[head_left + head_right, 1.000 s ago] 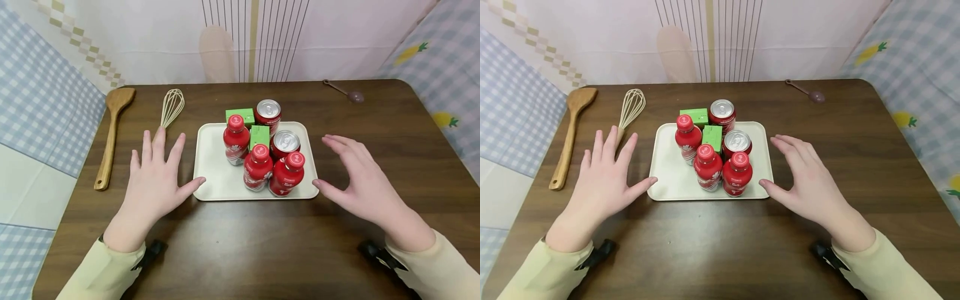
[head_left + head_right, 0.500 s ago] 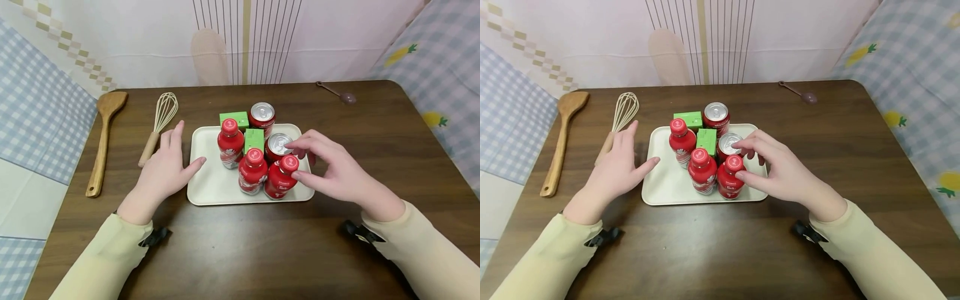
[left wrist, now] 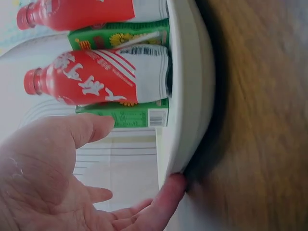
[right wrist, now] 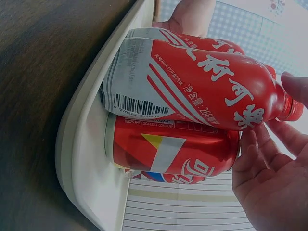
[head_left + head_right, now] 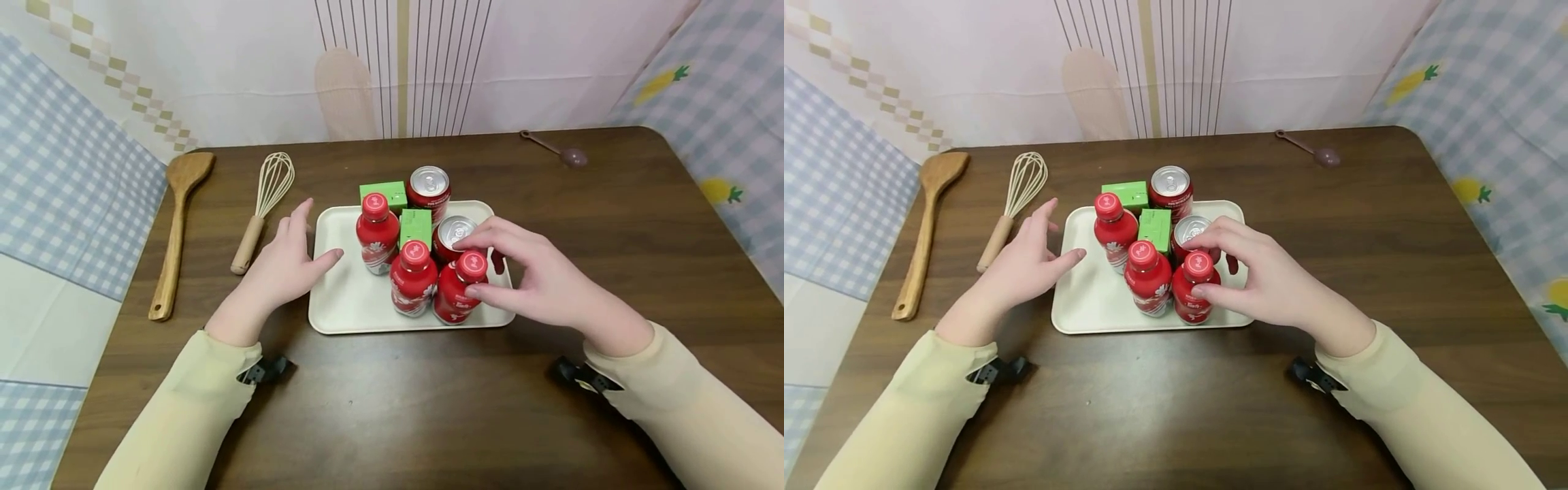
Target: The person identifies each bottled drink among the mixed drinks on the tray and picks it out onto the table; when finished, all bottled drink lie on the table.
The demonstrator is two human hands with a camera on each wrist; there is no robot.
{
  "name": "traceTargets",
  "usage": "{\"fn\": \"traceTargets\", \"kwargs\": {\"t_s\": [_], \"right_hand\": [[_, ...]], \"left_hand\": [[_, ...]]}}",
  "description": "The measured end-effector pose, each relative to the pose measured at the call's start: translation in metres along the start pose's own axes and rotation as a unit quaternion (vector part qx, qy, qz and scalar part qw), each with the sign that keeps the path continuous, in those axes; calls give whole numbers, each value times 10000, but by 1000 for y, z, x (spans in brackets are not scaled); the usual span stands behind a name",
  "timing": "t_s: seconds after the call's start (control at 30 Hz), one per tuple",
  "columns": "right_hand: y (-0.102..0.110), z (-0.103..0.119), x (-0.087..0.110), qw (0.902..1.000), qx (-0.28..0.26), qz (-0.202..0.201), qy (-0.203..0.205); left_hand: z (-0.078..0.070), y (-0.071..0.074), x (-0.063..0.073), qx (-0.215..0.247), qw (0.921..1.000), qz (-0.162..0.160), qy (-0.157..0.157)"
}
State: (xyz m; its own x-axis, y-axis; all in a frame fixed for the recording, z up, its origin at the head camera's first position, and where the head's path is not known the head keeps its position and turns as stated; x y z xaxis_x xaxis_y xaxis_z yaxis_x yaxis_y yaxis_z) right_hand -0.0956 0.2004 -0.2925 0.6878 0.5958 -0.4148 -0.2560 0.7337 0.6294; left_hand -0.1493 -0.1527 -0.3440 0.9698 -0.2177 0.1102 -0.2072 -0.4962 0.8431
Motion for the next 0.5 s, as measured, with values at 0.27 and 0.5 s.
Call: {"fn": "traceTargets", "kwargs": {"t_s": [0.27,0.5], "right_hand": [[-1,-5,0,9991,-329,114,-246],[0,-4,0,9986,-450,158,-208]], "left_hand": [[14,-3,-13,769,9938,696,392],[22,-5,-19,1169,9882,897,411]]}}
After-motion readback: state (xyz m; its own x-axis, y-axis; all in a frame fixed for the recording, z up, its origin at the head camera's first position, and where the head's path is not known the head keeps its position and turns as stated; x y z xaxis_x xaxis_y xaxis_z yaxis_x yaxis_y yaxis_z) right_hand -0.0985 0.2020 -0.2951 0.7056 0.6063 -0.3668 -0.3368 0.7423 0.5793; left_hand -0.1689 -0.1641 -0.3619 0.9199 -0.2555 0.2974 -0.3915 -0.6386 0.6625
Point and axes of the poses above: each hand's wrist, its own x-axis away from the middle knuckle, its own y-axis out of the back of the hand, z = x × y, the point moved 2 cm from there along -x, towards the middle knuckle
